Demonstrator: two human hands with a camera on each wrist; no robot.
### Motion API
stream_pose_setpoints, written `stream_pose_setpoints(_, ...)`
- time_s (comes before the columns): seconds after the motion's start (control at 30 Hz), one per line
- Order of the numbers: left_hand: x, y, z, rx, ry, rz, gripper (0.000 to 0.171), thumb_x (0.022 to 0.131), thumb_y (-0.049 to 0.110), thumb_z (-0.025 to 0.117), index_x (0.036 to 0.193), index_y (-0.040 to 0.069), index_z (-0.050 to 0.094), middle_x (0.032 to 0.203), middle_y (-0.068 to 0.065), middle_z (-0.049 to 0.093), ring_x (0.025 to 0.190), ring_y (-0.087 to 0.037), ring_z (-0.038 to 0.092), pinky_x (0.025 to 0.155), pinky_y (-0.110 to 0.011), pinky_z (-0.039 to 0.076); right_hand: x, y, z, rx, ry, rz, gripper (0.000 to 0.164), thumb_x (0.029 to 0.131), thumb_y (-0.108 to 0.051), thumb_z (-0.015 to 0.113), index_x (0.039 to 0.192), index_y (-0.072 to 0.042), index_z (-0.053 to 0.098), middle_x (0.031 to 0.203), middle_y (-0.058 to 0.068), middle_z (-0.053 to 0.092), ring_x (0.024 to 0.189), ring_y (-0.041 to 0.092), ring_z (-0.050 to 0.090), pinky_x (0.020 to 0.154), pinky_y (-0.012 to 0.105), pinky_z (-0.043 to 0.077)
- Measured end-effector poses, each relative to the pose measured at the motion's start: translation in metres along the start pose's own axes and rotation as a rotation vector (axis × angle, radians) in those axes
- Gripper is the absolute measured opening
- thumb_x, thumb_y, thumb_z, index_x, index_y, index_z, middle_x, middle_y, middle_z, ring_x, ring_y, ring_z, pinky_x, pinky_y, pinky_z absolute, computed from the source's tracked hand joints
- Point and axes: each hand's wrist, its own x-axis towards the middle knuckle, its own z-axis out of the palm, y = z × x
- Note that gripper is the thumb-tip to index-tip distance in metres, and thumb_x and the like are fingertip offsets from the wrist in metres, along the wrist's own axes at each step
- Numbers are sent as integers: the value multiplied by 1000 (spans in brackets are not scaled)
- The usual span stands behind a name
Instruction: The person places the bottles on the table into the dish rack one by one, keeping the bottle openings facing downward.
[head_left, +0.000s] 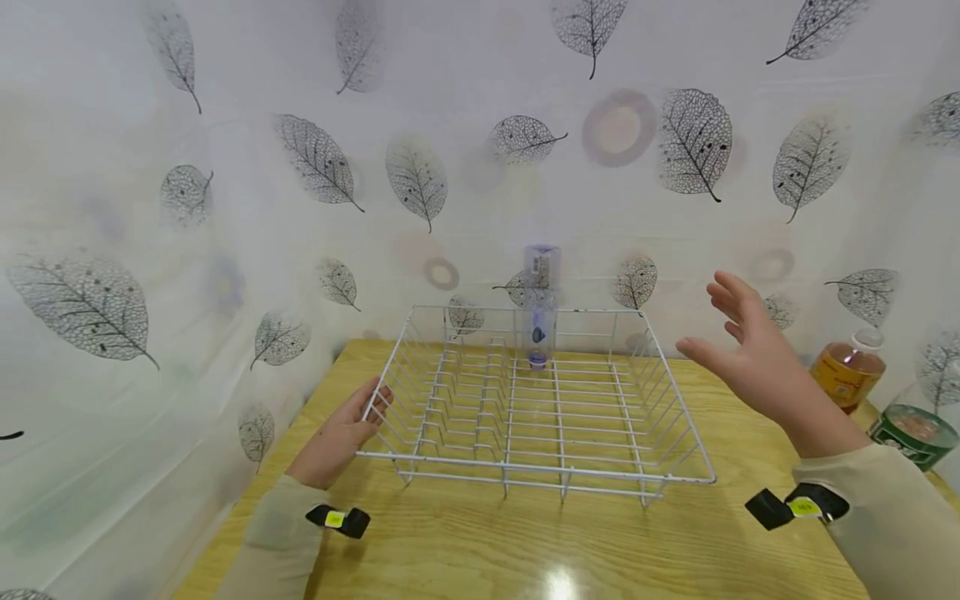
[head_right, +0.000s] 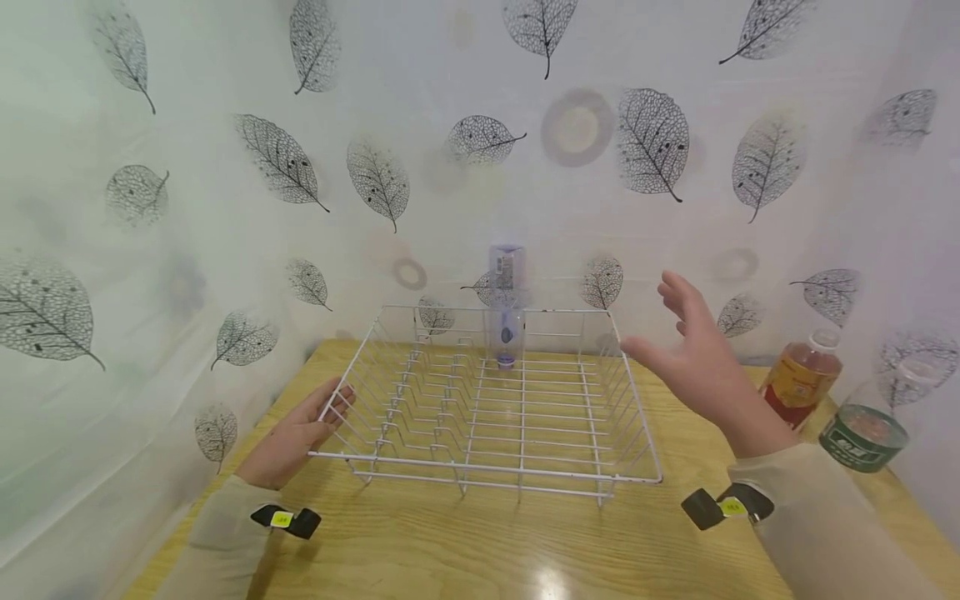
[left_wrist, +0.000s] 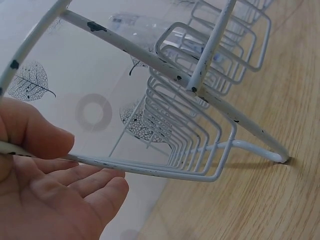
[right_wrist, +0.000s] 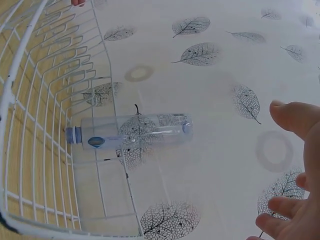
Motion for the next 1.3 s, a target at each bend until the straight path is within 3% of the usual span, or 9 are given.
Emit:
stream_pose_setpoints(0.37, 1, -4, -2, 18, 8, 15, 72, 100, -8, 32, 163, 6, -1, 164, -25, 14, 149, -42, 18, 120, -52, 18, -36, 25, -5, -56, 89, 61, 99, 98, -30, 69, 164, -27, -4, 167, 18, 6, 147, 53, 12, 110, 75, 13)
stream_pose_setpoints(0.57, 1, -3, 0, 8, 13, 10, 72, 101, -8, 33, 163, 5, 0, 164, -26, 14, 149, -43, 19, 120, -51, 19, -58, 40, -9, -71, 171, 70, 96, 99, -25, 68, 164, -27, -2, 168, 15, 4, 150, 46, 7, 114, 69, 8)
stream_pose_setpoints(0.7, 0, -3, 0, 12, 18, 6, 72, 100, -8, 33, 163, 5, -1, 164, -26, 14, 149, -43, 19, 120, -51, 19, -71, 49, -10, -113, 233, 110, 95, 99, -26, 67, 164, -27, -2, 169, 13, 3, 148, 51, 8, 113, 71, 14)
stream_pose_setpoints(0.77, 0, -3, 0, 13, 21, 5, 72, 100, -8, 33, 163, 6, -1, 164, -26, 14, 148, -43, 20, 120, -51, 19, -78, 54, -11, -139, 264, 142, 95, 98, -27, 68, 165, -26, -1, 169, 11, 4, 147, 53, 12, 117, 60, 22)
stream_pose_setpoints(0.87, 1, -2, 0, 14, 21, 4, 72, 101, -8, 33, 163, 6, 0, 164, -26, 15, 148, -44, 20, 120, -51, 20, -88, 63, -14, -154, 316, 182, 95, 98, -26, 68, 165, -20, 2, 168, 14, 5, 145, 56, 14, 118, 58, 21)
stream_pose_setpoints(1.0, 1, -2, 1, 11, 20, 5, 72, 100, -9, 33, 163, 5, 0, 164, -26, 14, 149, -42, 19, 120, -50, 20, -101, 72, -17, -150, 402, 231, 91, 98, -22, 67, 164, -11, 6, 166, 23, 8, 144, 59, 12, 109, 77, 12)
stream_pose_setpoints(1.1, 1, -2, 1, 2, 16, 6, 73, 99, -10, 32, 163, 4, -1, 164, -26, 13, 150, -40, 18, 121, -49, 19, -111, 79, -19, -169, 490, 280, 84, 100, -18, 63, 163, -6, 9, 165, 25, 11, 148, 52, 12, 115, 71, 13)
stream_pose_setpoints(1.2, 1, -2, 2, -10, 14, 5, 73, 98, -10, 31, 162, 4, -1, 164, -26, 12, 151, -39, 16, 121, -48, 18, -119, 88, -18, -184, 604, 333, 78, 100, -12, 61, 163, -7, 14, 166, 21, 16, 151, 40, 16, 122, 55, 14)
stream_pose_setpoints(1.3, 1, -2, 2, -12, 19, 5, 73, 98, -11, 31, 162, 4, -1, 164, -26, 12, 151, -39, 16, 121, -48, 19, -125, 108, -21, -231, 732, 281, 72, 102, -21, 60, 163, -15, 21, 166, 10, 23, 151, 32, 22, 123, 45, 19)
